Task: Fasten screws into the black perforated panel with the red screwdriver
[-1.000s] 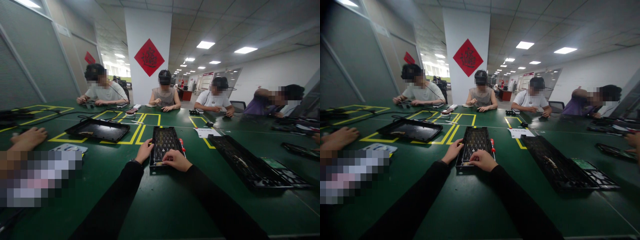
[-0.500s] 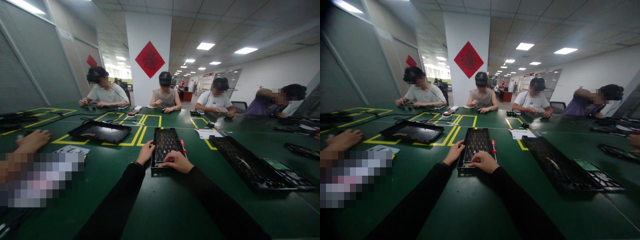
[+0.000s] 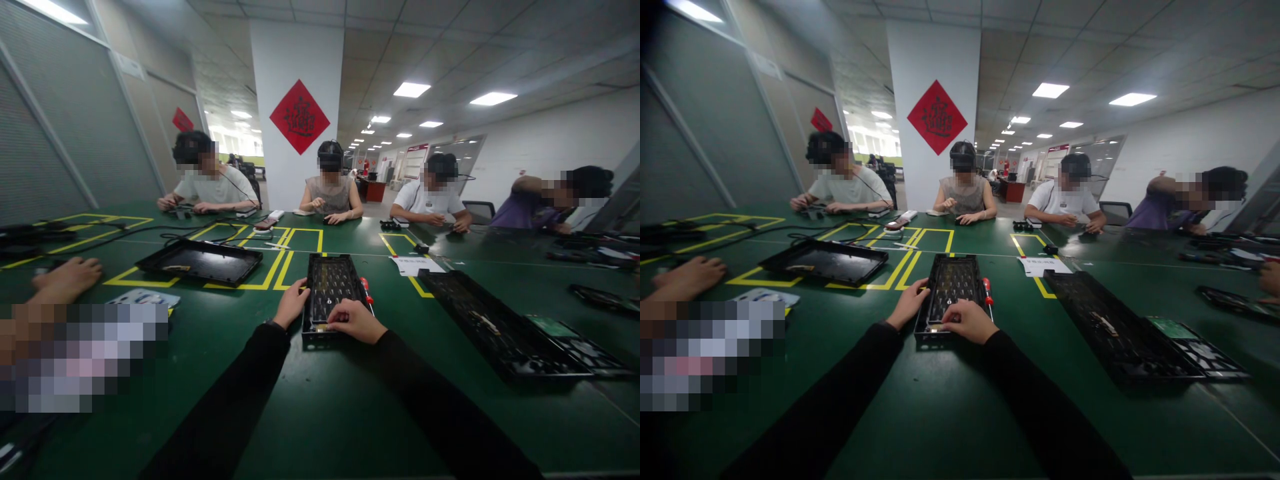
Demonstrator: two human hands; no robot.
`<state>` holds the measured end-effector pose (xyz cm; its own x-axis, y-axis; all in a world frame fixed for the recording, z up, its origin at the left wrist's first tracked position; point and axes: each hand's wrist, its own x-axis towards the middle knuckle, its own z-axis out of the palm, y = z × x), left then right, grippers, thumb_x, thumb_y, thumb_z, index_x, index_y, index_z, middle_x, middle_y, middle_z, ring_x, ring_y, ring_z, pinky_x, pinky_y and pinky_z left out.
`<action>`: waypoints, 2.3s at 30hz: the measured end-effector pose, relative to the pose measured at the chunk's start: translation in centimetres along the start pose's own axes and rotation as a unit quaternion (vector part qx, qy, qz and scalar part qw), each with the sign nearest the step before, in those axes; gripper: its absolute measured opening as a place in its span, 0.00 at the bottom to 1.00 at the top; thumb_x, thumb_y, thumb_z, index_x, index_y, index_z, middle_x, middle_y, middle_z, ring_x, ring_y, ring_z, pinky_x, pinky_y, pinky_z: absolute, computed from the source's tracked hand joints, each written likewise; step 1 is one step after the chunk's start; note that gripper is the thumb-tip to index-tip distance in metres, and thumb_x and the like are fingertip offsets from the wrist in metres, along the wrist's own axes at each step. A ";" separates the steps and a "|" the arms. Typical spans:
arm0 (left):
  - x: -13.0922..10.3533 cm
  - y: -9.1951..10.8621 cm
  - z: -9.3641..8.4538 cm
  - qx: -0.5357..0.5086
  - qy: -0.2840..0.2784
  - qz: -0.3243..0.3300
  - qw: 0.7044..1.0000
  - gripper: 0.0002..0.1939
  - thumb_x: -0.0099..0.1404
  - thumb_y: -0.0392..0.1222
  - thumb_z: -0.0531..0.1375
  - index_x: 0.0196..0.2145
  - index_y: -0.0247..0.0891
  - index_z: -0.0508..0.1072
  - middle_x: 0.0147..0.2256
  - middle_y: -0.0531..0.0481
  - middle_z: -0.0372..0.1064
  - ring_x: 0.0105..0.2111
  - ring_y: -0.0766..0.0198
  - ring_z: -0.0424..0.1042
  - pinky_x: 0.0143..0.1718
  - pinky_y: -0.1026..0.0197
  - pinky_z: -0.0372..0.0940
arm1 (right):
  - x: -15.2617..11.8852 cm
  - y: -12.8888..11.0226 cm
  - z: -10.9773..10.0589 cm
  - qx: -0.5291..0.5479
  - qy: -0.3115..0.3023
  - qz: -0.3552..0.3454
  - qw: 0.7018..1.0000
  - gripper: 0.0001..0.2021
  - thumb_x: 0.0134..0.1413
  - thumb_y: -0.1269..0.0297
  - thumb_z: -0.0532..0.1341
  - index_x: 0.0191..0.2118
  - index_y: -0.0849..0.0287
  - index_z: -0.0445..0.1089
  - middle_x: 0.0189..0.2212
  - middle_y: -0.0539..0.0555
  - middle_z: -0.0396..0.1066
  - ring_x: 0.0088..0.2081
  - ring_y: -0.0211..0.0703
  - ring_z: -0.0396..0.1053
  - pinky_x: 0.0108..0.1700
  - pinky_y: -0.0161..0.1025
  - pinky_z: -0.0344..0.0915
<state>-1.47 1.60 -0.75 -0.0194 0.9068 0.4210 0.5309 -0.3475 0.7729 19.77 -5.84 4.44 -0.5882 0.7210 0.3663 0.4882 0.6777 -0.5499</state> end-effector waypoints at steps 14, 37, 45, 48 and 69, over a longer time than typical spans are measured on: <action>-0.1 0.5 -0.2 0.001 -0.011 0.001 1.000 0.19 0.60 0.39 0.52 0.49 0.34 0.65 0.48 0.44 0.66 0.45 0.61 0.67 0.49 0.58 0.59 | 0.0 -0.5 -0.2 0.012 -0.012 -0.013 1.000 0.10 0.46 0.59 0.63 0.31 0.60 0.73 0.25 0.51 0.69 0.27 0.35 0.63 0.30 0.32 0.58; 0.2 -0.8 0.3 0.022 0.000 0.008 1.000 0.21 0.60 0.41 0.51 0.51 0.34 0.63 0.48 0.42 0.64 0.46 0.60 0.65 0.51 0.55 0.58 | 0.1 0.1 0.1 0.021 -0.010 0.000 1.000 0.10 0.45 0.58 0.63 0.31 0.59 0.73 0.25 0.51 0.69 0.26 0.35 0.63 0.30 0.32 0.59; 0.2 -0.6 0.2 0.031 -0.005 0.004 0.999 0.20 0.61 0.41 0.51 0.51 0.34 0.63 0.49 0.42 0.64 0.48 0.59 0.64 0.52 0.55 0.56 | 0.2 -0.2 0.0 0.012 -0.006 -0.007 1.000 0.09 0.45 0.60 0.63 0.30 0.60 0.73 0.25 0.51 0.69 0.26 0.35 0.63 0.30 0.32 0.59; 0.1 -0.6 0.2 0.027 -0.008 0.010 1.000 0.21 0.61 0.42 0.51 0.51 0.34 0.63 0.49 0.41 0.63 0.48 0.60 0.64 0.51 0.56 0.57 | 0.1 -0.2 0.1 0.012 -0.002 -0.012 1.000 0.09 0.45 0.60 0.64 0.30 0.60 0.73 0.25 0.51 0.70 0.26 0.35 0.62 0.30 0.32 0.58; -0.1 -0.5 0.1 0.025 -0.008 0.009 1.000 0.20 0.61 0.43 0.50 0.51 0.35 0.63 0.49 0.42 0.63 0.49 0.59 0.63 0.53 0.55 0.55 | 0.1 -0.2 0.0 0.021 -0.011 0.008 1.000 0.10 0.45 0.58 0.63 0.31 0.60 0.73 0.25 0.51 0.69 0.26 0.35 0.63 0.30 0.33 0.59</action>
<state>-1.63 1.75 -1.21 0.0046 0.9045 0.4265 0.5732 -0.3518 0.7400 19.57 -5.88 4.60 -0.5951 0.7275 0.3414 0.4702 0.6597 -0.5863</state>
